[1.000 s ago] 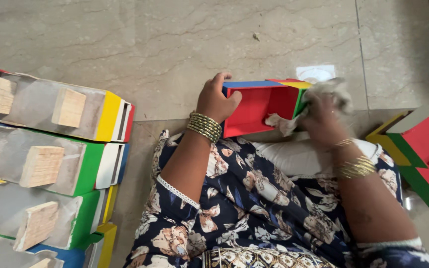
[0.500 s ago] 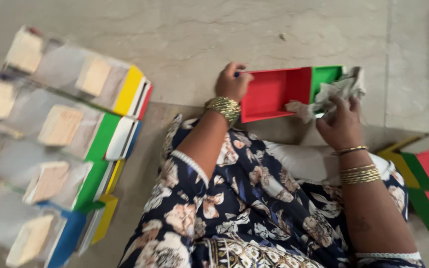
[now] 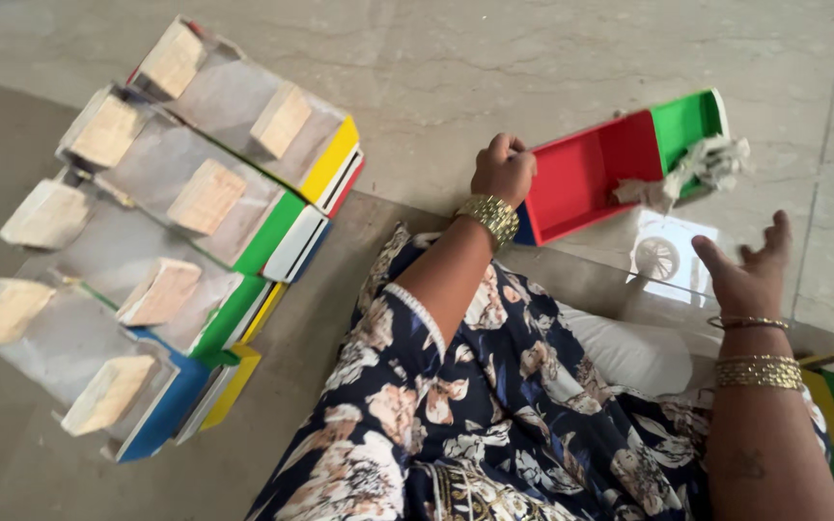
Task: The person sits on the floor and wipes colorful wooden toy boxes with a cloth, cleaning the outer surfaces and inner compartments of each box one at a time. Cleaned boxes are set aside in a pile as the person picks up the next box.
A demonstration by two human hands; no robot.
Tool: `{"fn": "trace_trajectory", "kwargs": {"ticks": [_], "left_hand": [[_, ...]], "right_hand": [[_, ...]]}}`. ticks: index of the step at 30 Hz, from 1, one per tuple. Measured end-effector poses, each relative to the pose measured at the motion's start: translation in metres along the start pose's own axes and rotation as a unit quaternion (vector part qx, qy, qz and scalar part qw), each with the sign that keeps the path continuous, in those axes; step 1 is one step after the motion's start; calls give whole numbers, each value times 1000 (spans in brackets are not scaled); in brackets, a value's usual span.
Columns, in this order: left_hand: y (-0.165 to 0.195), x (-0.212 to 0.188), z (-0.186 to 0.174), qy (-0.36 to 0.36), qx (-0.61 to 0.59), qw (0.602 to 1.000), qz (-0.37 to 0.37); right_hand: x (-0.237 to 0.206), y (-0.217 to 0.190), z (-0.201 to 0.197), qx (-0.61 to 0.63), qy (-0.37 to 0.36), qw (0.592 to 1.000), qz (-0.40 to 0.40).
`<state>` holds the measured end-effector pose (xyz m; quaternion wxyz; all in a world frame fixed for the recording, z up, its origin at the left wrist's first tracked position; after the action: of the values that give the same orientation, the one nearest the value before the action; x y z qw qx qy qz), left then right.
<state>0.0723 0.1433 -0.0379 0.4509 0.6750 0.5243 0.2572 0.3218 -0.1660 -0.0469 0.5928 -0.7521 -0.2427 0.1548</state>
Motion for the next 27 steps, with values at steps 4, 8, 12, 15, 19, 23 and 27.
{"fn": "trace_trajectory", "kwargs": {"ticks": [4, 8, 12, 15, 19, 23, 27], "left_hand": [[2, -19, 13, -58, -78, 995, 40], [-6, -11, 17, -48, -150, 987, 16], [-12, 11, 12, 20, -196, 979, -54], [-20, 23, 0, 97, -222, 962, -126], [-31, 37, -17, 210, -289, 899, -254], [-41, 50, -34, 265, -350, 815, -378], [-52, 62, -58, 345, -373, 757, -411]], "right_hand": [[9, 7, 5, 76, -56, 994, -53], [15, 14, -16, 106, -38, 992, -59], [7, 14, -41, -104, 39, 990, -84], [10, 19, -40, -17, 11, 998, -63], [15, 25, -37, 23, -10, 998, -53], [10, 35, -45, 16, -25, 999, -32], [3, 46, -51, 7, -62, 998, 2]]}}
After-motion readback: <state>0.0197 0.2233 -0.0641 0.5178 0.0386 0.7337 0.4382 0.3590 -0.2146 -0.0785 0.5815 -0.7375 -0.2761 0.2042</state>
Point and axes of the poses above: each hand's wrist, its own x-axis towards the middle knuckle, its own z-axis out of the palm, y = z × x, the point moved 4 cm from there along x, towards the middle knuckle, and after that the axes turned 12 degrees about x, right-handed, at the moved point
